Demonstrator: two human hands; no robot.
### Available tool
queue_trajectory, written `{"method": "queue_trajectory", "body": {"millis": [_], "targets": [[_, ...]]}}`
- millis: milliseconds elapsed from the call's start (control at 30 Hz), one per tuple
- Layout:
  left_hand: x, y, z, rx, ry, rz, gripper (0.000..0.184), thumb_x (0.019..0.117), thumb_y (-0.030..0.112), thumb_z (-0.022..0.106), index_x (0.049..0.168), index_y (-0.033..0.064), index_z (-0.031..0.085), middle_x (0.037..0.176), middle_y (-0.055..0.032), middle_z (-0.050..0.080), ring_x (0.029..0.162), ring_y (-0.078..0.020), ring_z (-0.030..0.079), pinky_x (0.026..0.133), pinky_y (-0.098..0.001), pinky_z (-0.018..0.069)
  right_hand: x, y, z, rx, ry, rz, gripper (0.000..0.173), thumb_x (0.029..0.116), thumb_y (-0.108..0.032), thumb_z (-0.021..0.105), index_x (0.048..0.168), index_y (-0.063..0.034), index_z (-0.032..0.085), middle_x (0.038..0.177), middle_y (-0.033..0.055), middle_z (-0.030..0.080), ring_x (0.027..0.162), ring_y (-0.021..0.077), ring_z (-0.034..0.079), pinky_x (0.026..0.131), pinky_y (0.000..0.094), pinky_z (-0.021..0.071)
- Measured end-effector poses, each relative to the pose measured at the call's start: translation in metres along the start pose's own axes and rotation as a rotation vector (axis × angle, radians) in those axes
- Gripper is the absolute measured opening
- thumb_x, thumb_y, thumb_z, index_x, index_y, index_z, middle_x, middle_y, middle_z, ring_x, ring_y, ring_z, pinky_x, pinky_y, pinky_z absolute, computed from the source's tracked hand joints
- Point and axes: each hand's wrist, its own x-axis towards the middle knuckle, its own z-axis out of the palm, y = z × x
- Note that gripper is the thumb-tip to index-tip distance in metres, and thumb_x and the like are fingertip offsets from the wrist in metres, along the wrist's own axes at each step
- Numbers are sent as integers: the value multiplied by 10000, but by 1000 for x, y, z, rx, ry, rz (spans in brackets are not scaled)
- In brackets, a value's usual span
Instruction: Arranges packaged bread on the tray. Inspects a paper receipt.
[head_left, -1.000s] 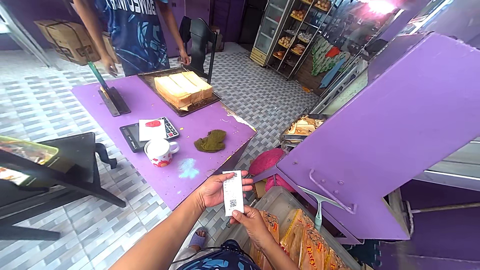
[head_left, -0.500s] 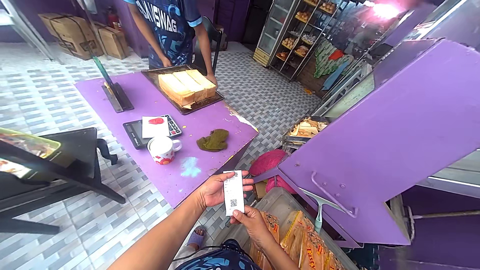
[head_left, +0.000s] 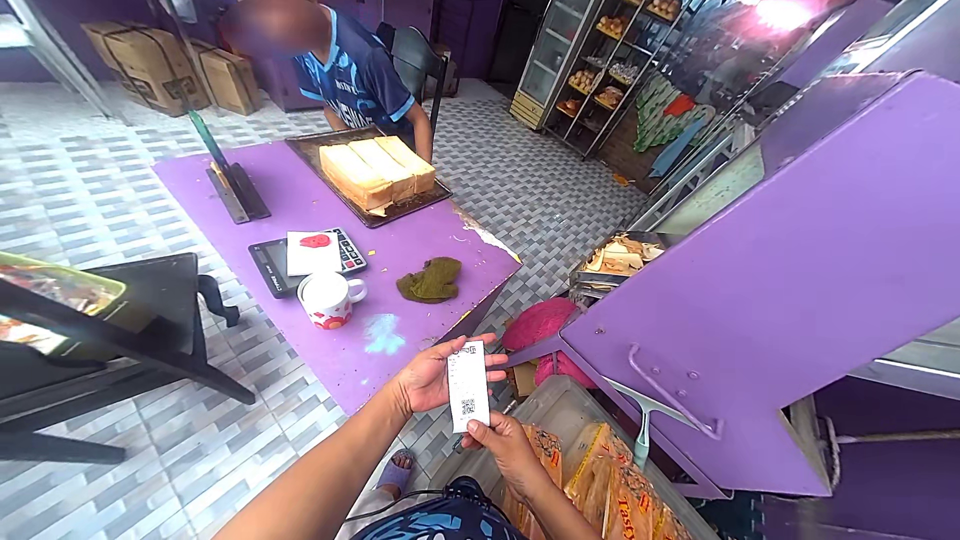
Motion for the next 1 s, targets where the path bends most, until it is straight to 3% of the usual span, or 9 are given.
{"method": "queue_trajectory", "body": {"millis": [233,500,700,767,833,900,1000], "targets": [[-2,3,-5,21,-21,3,621,1105,475,129,1491,132,475,1321,-201,653,1187,-352,664,998,-486,548,2,-2,3,3,-11,8,123,993,-25,567,1008,14,683,832,32,730,775,85,702,791,247,588],[-4,4,-6,54,2,19,577,1115,427,218,1430,43,511,1317,-188,656,1189,-302,667,1014,-451,545,4,-7,5,7,-6,22,134,1000,-32,557,994,13,683,823,32,731,773,88,703,794,249,586],[-9,1,-17,239,23,70,622,1026,535,487,1410,47,525,1320,-160,654,1202,-259,658,1031,-394,540,4,-12,4,128,32,85,160,1018,-28,522,998,33,669,809,67,725,740,120,703,765,268,594],[-12,-2,-22,306,21,59,769,899,649,642,1386,65,532,1342,-137,648,1227,-244,644,1048,-390,526,3,-15,6,153,45,97,168,1023,-24,510,990,37,663,800,70,720,733,124,702,763,273,596],[-14,-4,-24,331,26,27,823,808,644,759,1368,83,537,1314,-105,667,1217,-220,650,1047,-373,525,2,-17,7,164,55,104,172,1024,-23,505,984,35,662,794,69,720,727,124,703,758,272,598],[-14,-6,-22,338,50,-3,613,918,464,709,1355,71,536,1290,-97,685,1188,-205,668,1040,-365,531,1,-18,8,162,60,106,163,1021,-18,511,982,35,661,797,68,721,728,123,705,759,271,598],[-11,-6,-12,302,119,-13,389,1093,223,391,1402,16,507,1283,-138,687,1176,-236,680,1041,-392,539,1,-18,8,156,48,109,157,1016,-11,521,978,38,665,802,72,721,735,127,704,766,277,599]]}}
